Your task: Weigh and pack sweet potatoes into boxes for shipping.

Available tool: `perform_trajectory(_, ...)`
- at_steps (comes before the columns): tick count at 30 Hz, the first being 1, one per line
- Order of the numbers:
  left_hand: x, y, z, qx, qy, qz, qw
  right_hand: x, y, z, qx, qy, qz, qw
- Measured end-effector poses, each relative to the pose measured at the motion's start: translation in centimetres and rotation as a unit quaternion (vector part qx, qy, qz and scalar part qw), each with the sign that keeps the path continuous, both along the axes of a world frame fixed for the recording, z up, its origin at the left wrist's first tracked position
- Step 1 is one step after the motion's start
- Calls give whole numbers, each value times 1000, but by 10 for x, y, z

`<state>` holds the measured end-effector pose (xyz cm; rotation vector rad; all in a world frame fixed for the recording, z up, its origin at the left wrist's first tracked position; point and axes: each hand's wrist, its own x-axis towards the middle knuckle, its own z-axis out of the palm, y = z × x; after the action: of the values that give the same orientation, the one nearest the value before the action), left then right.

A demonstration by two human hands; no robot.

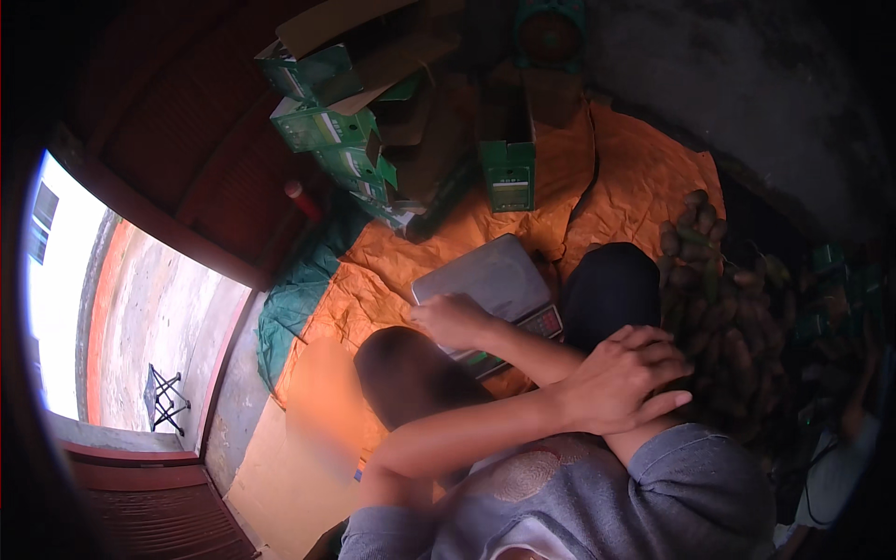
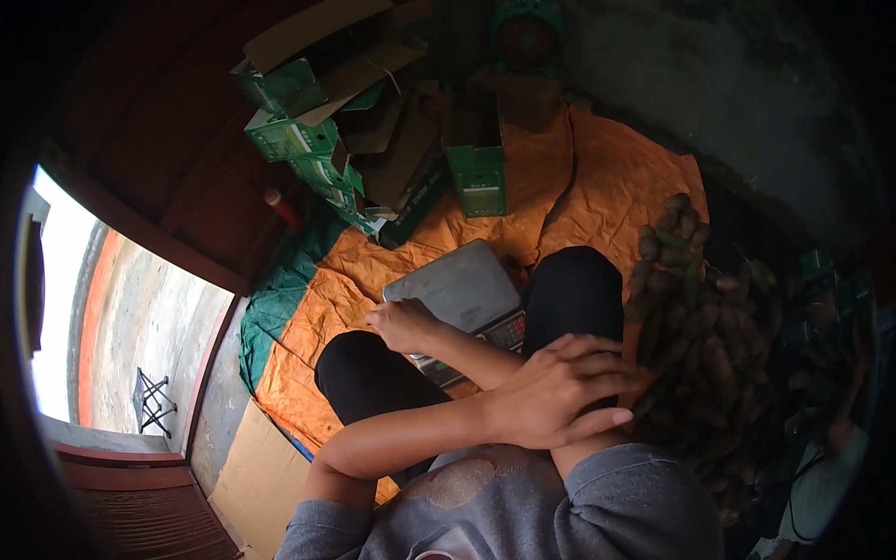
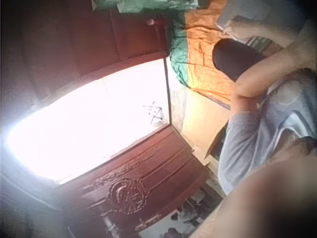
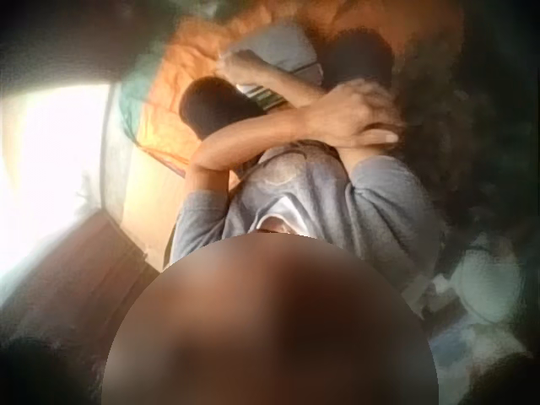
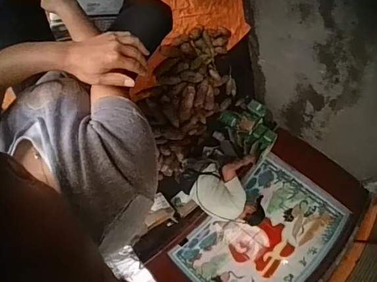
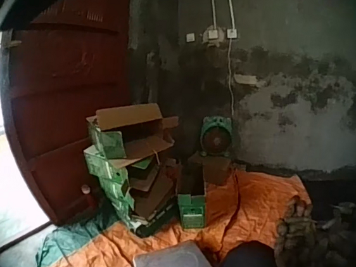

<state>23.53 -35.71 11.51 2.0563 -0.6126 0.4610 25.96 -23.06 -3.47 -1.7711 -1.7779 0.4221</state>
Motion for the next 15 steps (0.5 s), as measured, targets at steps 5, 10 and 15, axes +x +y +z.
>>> perform_trajectory(5, 46, -44, 37, 0, 274, -208, 939, 16, -1, -19, 35, -20, 17, 999)
perform_trajectory(10, 80, -77, 42, -193, 331, -328, 864, 44, -20, -44, 9, -93, 44, 995)
perform_trajectory(15, 95, -105, 53, -215, 347, -283, 868, 65, -42, -56, -41, -79, 61, 994)
